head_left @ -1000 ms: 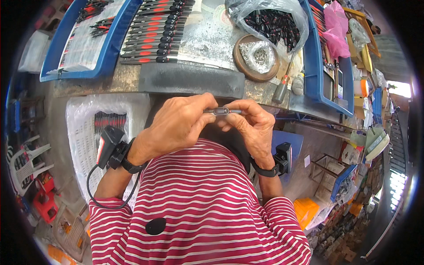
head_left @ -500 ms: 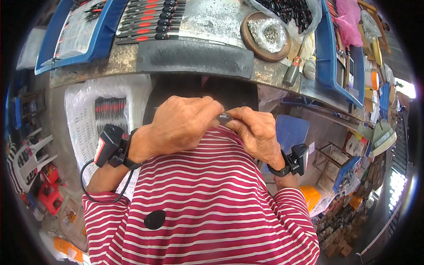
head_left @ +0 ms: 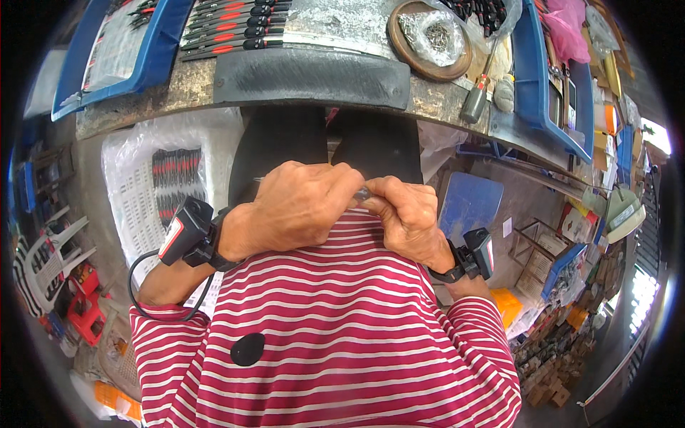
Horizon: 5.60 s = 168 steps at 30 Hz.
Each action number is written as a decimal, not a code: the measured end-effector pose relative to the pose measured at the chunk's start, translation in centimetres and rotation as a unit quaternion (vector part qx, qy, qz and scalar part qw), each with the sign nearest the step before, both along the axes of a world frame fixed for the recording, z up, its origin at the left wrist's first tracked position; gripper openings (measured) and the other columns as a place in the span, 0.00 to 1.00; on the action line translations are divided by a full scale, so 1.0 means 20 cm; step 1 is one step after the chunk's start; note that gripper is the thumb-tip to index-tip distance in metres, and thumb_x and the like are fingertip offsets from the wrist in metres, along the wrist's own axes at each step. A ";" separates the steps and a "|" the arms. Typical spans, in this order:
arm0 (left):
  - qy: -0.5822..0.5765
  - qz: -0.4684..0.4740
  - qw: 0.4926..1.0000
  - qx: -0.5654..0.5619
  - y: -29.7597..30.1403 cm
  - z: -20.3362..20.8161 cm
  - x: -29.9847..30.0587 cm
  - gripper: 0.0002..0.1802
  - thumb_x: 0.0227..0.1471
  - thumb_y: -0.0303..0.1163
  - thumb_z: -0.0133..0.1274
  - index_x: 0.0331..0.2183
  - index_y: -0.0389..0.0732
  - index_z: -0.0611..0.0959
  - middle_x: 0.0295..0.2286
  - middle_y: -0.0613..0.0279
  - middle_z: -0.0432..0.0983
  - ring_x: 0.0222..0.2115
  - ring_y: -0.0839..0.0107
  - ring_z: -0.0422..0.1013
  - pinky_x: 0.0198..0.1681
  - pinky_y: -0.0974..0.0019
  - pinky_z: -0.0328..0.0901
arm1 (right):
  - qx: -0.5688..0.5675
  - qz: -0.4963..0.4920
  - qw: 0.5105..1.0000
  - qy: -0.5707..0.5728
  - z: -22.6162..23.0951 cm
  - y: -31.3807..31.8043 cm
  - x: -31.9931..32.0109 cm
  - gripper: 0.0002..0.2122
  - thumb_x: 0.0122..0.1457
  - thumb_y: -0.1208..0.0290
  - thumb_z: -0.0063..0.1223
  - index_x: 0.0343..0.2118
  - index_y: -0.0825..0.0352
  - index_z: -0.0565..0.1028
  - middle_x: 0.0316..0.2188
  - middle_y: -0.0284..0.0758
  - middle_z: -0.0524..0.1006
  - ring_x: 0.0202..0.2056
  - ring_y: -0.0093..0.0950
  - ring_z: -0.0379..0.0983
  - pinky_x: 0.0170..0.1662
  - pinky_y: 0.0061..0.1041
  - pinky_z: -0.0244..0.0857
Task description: The person assembles screwdrivers by inserting metal shafts into red and black handles and securing them with small metal pins. They repeatedly pick up shafts and handles, align them, insert pins, and place the completed screwdrivers into a blue tray.
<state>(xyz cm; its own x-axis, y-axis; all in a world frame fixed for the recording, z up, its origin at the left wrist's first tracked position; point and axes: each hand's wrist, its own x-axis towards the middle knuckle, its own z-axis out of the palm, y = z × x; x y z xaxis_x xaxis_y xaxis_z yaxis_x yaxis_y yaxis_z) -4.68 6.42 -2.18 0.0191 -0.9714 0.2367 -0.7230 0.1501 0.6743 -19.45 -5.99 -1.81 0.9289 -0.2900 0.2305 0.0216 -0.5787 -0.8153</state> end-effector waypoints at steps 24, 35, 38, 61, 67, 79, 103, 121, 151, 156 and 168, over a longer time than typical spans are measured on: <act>0.034 0.098 0.990 -0.093 -0.23 0.10 0.13 0.12 0.41 0.20 0.56 0.33 0.33 0.75 0.25 0.53 0.72 0.24 0.56 0.72 0.24 0.62 0.65 | 0.122 -0.146 0.978 0.084 0.18 -0.40 0.12 0.05 0.52 0.77 0.53 0.32 0.71 0.75 0.24 0.39 0.75 0.24 0.28 0.73 0.28 0.25 0.65; 0.247 0.198 0.948 0.024 -0.23 0.11 0.16 0.10 0.45 0.21 0.54 0.33 0.31 0.76 0.25 0.45 0.74 0.26 0.53 0.73 0.28 0.63 0.66 | -0.312 -0.217 0.924 0.036 0.01 -0.68 0.37 0.02 0.49 0.80 0.51 0.27 0.67 0.73 0.24 0.40 0.71 0.26 0.40 0.70 0.29 0.35 0.63; 0.275 0.207 0.939 0.026 -0.23 0.11 0.17 0.10 0.45 0.22 0.54 0.33 0.31 0.76 0.25 0.44 0.75 0.27 0.54 0.74 0.29 0.64 0.66 | -0.348 -0.210 0.911 0.072 -0.02 -0.69 0.39 0.02 0.48 0.79 0.51 0.25 0.66 0.72 0.24 0.40 0.70 0.27 0.42 0.70 0.29 0.38 0.63; 0.510 0.217 0.829 0.077 -0.34 0.14 0.18 0.10 0.53 0.22 0.45 0.39 0.31 0.69 0.23 0.60 0.74 0.18 0.83 0.66 0.18 0.81 0.60 | 0.121 -0.204 0.970 0.044 0.11 -0.49 0.36 0.05 0.57 0.76 0.48 0.29 0.72 0.72 0.17 0.26 0.68 0.20 0.14 0.62 0.23 0.17 0.57; 0.492 0.232 0.835 0.076 -0.36 0.14 0.17 0.09 0.53 0.21 0.46 0.38 0.31 0.69 0.23 0.60 0.74 0.17 0.83 0.66 0.17 0.81 0.59 | 0.208 -0.153 0.965 0.041 0.15 -0.34 0.37 0.04 0.57 0.75 0.50 0.29 0.70 0.73 0.18 0.22 0.67 0.19 0.10 0.57 0.21 0.12 0.51; 0.375 0.282 0.881 0.052 -0.36 0.12 0.13 0.07 0.50 0.19 0.48 0.35 0.30 0.71 0.21 0.61 0.75 0.18 0.82 0.66 0.20 0.77 0.61 | 0.122 -0.168 0.978 0.024 0.11 -0.31 0.39 0.04 0.54 0.77 0.51 0.27 0.71 0.71 0.17 0.30 0.69 0.17 0.16 0.62 0.20 0.20 0.56; 0.487 0.185 0.848 0.103 -0.31 0.11 0.20 0.08 0.50 0.23 0.46 0.35 0.32 0.71 0.21 0.60 0.72 0.19 0.78 0.66 0.22 0.76 0.60 | 0.444 -0.126 0.886 -0.030 0.03 -0.27 0.38 0.08 0.58 0.72 0.51 0.36 0.73 0.72 0.19 0.29 0.70 0.17 0.15 0.63 0.18 0.13 0.56; 0.082 0.206 0.970 -0.103 -0.31 0.10 0.14 0.08 0.43 0.23 0.55 0.29 0.33 0.74 0.20 0.48 0.72 0.20 0.53 0.71 0.22 0.61 0.63 | 0.432 -0.151 0.885 -0.093 0.04 -0.18 0.34 0.06 0.58 0.73 0.51 0.32 0.71 0.73 0.16 0.28 0.69 0.16 0.13 0.61 0.18 0.12 0.55; 0.505 0.102 0.848 0.124 -0.26 0.17 0.27 0.12 0.56 0.37 0.47 0.36 0.37 0.72 0.23 0.69 0.72 0.21 0.86 0.62 0.22 0.81 0.55 | 0.392 -0.116 0.901 -0.143 -0.04 -0.18 0.36 0.05 0.58 0.76 0.51 0.33 0.72 0.74 0.17 0.30 0.71 0.17 0.16 0.65 0.21 0.14 0.60; 0.519 0.100 0.840 0.123 -0.26 0.16 0.26 0.13 0.56 0.38 0.48 0.34 0.37 0.72 0.22 0.67 0.72 0.20 0.85 0.62 0.21 0.81 0.55 | 0.382 -0.109 0.906 -0.145 -0.05 -0.17 0.36 0.04 0.58 0.76 0.51 0.33 0.71 0.74 0.18 0.29 0.72 0.18 0.15 0.65 0.21 0.13 0.60; 0.634 0.126 0.750 0.139 -0.25 0.14 0.24 0.10 0.54 0.35 0.48 0.30 0.37 0.73 0.19 0.62 0.72 0.15 0.85 0.58 0.16 0.81 0.50 | 0.349 -0.111 0.927 -0.075 0.02 -0.19 0.34 0.04 0.57 0.75 0.51 0.30 0.69 0.75 0.18 0.26 0.70 0.17 0.11 0.61 0.18 0.11 0.56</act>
